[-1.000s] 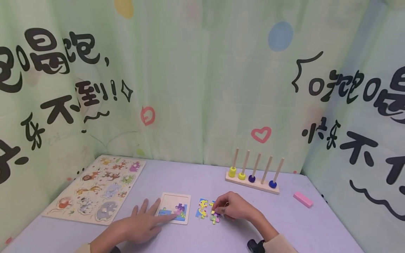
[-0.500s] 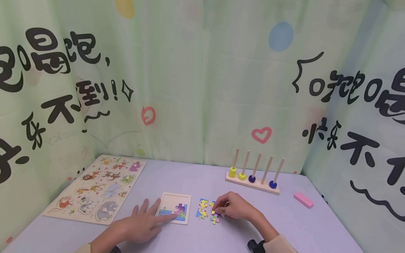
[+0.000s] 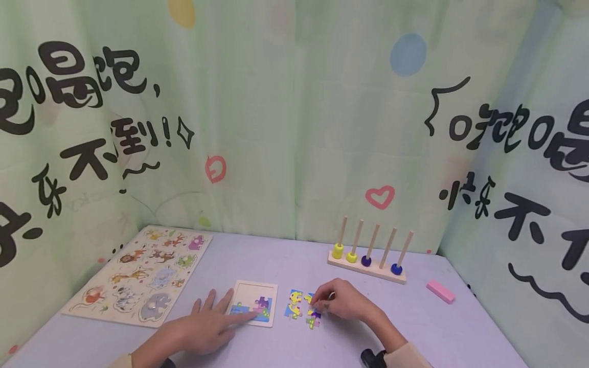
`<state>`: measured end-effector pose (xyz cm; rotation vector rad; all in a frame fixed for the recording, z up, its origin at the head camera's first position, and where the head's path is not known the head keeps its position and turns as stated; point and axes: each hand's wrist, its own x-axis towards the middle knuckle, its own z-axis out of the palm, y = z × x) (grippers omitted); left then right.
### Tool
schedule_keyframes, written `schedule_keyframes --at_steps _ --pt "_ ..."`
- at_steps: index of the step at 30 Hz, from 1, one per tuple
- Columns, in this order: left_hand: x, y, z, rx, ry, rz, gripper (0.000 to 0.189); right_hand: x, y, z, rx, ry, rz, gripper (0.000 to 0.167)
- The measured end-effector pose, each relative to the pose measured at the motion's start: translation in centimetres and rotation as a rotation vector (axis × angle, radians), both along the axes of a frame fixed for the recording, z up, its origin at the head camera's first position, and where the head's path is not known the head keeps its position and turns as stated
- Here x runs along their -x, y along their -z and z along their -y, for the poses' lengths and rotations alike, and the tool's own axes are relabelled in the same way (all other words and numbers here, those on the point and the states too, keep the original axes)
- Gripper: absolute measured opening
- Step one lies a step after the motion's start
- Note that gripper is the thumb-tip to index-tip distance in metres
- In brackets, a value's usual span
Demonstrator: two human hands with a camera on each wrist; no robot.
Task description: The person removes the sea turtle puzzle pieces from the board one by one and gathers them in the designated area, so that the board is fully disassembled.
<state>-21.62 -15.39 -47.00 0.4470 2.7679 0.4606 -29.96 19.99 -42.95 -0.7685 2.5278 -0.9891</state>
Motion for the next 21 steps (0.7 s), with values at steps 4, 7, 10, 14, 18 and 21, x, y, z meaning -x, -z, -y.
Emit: schedule_keyframes --at_steps 4,7,10,14,18,21 --pt "0.2 0.4 0.1 0.000 0.001 -0.006 0.058 0.0 -0.1 0.1 0.009 0.025 0.007 0.008" --pt "0.2 0.3 0.1 -0.003 -0.002 -0.002 0.057 0.1 -0.1 0.4 0.012 0.037 -0.005 0.008" --pt "-0.1 -0.4 -0.1 -0.001 -0.007 0.008 0.057 0.1 -0.2 0.7 0.018 0.043 -0.018 0.009" --pt "-0.5 -1.5 -0.3 0.010 -0.015 0.022 0.058 0.1 -0.3 1.3 0.023 0.057 -0.021 0.009" --pt "-0.8 -1.9 -0.4 0.016 -0.008 0.025 0.059 0.1 -0.5 2.1 0.029 0.066 -0.031 0.010" --pt "-0.8 -1.6 -0.4 0.018 -0.001 0.012 0.059 0.0 -0.6 2.9 0.033 0.066 -0.031 0.010"
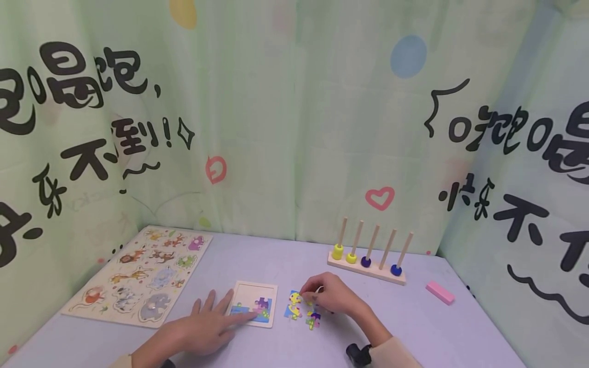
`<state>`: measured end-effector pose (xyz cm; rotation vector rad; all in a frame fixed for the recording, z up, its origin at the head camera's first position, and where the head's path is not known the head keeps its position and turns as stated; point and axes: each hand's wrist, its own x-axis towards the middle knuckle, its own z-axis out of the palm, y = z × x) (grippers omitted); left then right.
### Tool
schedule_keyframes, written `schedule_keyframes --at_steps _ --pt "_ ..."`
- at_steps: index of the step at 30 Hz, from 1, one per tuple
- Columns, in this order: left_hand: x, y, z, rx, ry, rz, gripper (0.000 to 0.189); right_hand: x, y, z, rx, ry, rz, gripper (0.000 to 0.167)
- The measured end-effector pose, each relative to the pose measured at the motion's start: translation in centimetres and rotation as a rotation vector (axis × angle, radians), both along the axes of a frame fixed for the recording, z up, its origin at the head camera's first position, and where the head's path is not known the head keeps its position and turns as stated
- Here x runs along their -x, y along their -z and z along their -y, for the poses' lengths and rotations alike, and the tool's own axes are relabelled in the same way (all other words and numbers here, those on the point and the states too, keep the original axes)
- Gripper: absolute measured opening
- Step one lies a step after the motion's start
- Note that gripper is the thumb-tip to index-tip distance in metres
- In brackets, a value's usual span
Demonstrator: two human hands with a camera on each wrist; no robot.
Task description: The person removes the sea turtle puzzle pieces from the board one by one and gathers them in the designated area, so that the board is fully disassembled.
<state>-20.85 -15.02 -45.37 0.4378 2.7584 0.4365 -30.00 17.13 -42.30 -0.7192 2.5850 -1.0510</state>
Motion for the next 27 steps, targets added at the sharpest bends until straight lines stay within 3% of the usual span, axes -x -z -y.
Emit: schedule_keyframes --at_steps 5,15,22,27 --pt "0.0 0.1 0.0 0.009 -0.005 -0.015 0.060 0.1 0.1 1.4 0.005 -0.005 0.015 0.010" --pt "-0.8 -1.4 -0.4 0.012 -0.013 0.000 0.058 0.3 0.6 4.6 0.036 -0.071 0.036 0.010" --pt "0.9 1.7 0.2 0.014 0.019 -0.029 0.060 0.5 1.2 6.6 0.022 -0.108 -0.003 0.009" --pt "0.5 1.2 0.1 0.007 0.015 -0.027 0.059 0.4 1.0 7.7 0.006 -0.104 -0.010 0.009"
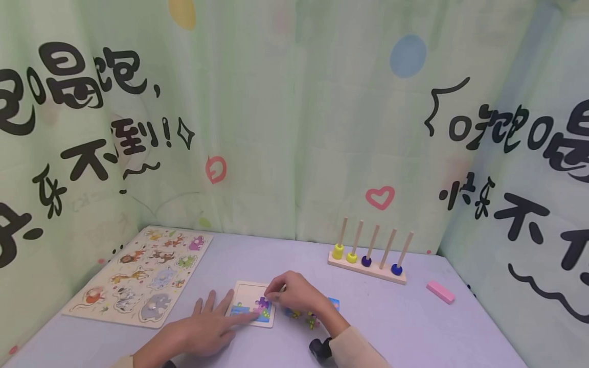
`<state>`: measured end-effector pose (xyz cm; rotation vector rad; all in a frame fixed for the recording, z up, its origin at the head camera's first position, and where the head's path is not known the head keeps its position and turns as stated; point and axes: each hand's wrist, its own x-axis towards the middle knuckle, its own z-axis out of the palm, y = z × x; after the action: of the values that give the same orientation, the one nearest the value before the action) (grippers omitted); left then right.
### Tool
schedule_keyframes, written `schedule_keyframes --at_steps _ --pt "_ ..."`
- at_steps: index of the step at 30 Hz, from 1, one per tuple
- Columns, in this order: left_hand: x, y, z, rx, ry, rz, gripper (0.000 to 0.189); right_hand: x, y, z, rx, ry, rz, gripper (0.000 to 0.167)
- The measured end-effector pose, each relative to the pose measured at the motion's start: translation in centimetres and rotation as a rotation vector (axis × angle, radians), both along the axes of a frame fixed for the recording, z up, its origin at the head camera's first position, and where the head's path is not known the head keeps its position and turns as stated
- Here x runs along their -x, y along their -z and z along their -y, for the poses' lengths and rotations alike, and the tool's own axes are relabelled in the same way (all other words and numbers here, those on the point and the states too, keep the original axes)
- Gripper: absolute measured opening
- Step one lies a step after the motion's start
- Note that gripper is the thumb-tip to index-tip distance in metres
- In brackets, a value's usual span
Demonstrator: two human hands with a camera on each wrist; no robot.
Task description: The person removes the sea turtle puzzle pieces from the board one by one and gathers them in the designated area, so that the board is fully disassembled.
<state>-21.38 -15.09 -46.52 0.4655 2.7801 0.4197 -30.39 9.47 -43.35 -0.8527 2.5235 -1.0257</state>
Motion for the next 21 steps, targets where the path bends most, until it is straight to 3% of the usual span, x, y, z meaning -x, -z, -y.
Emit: schedule_keyframes --at_steps 7,15,21 --pt "-0.2 -0.7 -0.2 0.024 -0.005 0.018 0.059 0.0 -0.3 0.8 -0.046 -0.014 -0.041 0.009" --pt "0.0 -0.3 -0.1 0.030 0.000 0.001 0.060 0.0 -0.3 1.4 -0.069 -0.012 -0.070 0.010" --pt "0.3 0.7 0.0 0.017 0.004 -0.016 0.058 0.0 -0.2 1.6 -0.078 0.006 -0.057 0.012"
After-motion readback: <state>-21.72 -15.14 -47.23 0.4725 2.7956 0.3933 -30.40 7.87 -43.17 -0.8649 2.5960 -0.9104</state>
